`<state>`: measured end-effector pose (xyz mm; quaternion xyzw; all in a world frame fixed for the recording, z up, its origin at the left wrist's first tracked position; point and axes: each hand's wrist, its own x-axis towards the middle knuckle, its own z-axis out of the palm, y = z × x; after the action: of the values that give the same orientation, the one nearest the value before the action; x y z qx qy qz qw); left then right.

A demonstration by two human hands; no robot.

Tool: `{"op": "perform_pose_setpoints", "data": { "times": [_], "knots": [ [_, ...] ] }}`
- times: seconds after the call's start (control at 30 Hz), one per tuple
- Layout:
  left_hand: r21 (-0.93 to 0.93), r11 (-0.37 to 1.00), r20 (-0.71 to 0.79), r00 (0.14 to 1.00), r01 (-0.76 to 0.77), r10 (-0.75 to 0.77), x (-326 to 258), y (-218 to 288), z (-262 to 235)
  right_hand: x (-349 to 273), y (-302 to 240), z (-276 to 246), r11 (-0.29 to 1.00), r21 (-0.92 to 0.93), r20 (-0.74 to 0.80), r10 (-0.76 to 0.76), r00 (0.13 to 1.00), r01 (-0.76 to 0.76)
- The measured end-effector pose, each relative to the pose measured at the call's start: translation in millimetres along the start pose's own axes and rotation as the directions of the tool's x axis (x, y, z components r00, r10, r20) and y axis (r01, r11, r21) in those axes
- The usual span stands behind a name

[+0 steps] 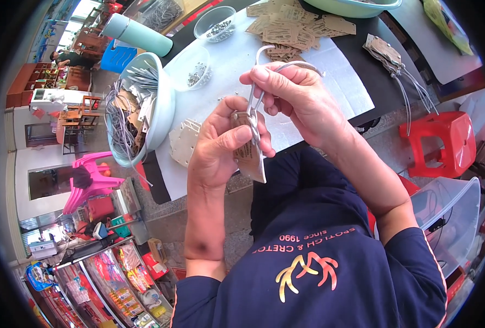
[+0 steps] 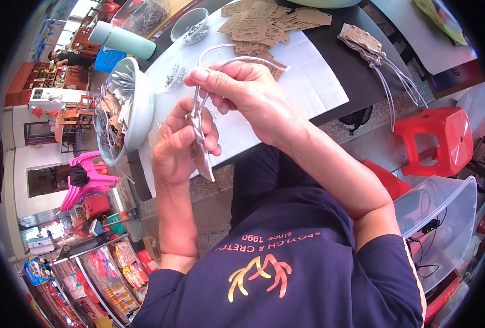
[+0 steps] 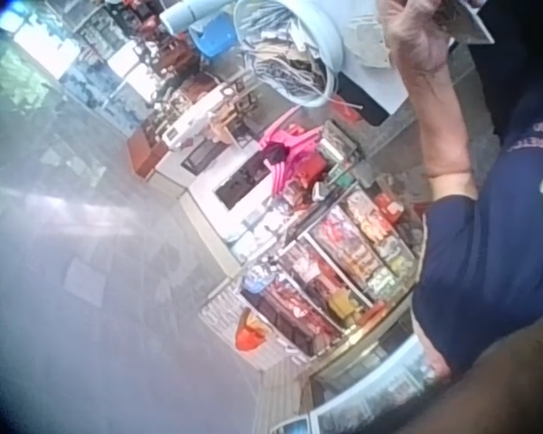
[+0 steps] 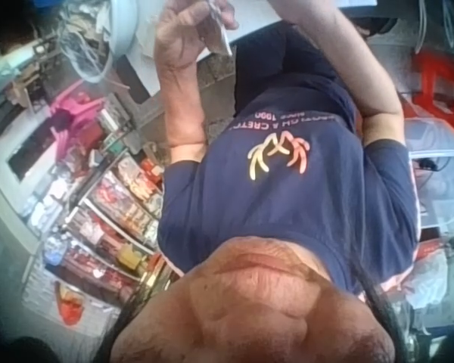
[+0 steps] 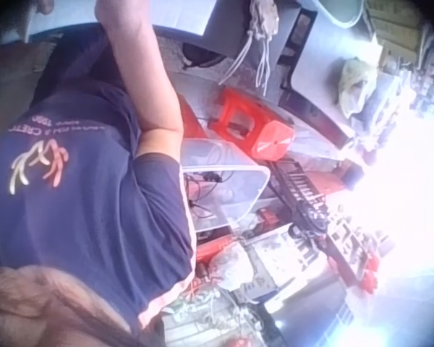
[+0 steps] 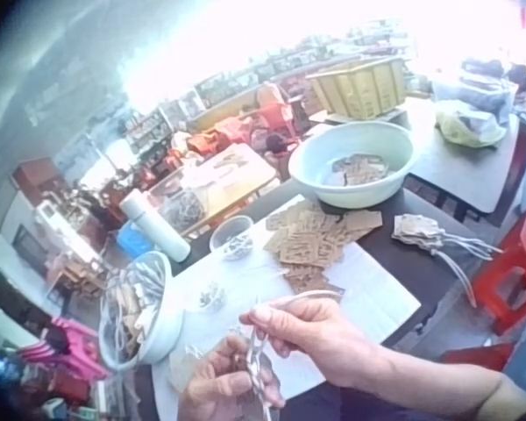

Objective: Attaching strings and plastic fasteners to cardboard manufacturing tags.

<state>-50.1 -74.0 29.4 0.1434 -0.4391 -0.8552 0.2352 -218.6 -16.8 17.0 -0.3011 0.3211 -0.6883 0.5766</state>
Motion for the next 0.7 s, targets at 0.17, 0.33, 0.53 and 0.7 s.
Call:
{"op": "perform_pose_setpoints", "data": {
  "times": [0.17,0.33,0.53,0.7],
  "knots": [
    [-0.109,0.991,0.001,0.997,0.082,-0.082,-1.0,-0.5,-0.7,-0.3,-2.3,2.2,0.99,-0.08,0.008,-0.117,0.993,0.117],
    [-0.011,0.998,-0.143,0.988,0.062,-0.063,-2.5,0.5,6.7,0.9,9.6,1.5,0.991,0.026,-0.105,-0.124,0.987,0.128],
    [0.122,0.989,-0.2,0.978,0.086,-0.06,-5.4,8.1,9.4,2.7,13.9,-1.2,0.98,0.175,-0.119,-0.071,0.99,0.091],
    [0.03,0.995,-0.117,0.989,0.09,-0.086,-8.6,8.4,-4.0,3.5,5.2,4.3,0.99,0.133,-0.015,0.044,0.999,-0.042]
  ]
}}
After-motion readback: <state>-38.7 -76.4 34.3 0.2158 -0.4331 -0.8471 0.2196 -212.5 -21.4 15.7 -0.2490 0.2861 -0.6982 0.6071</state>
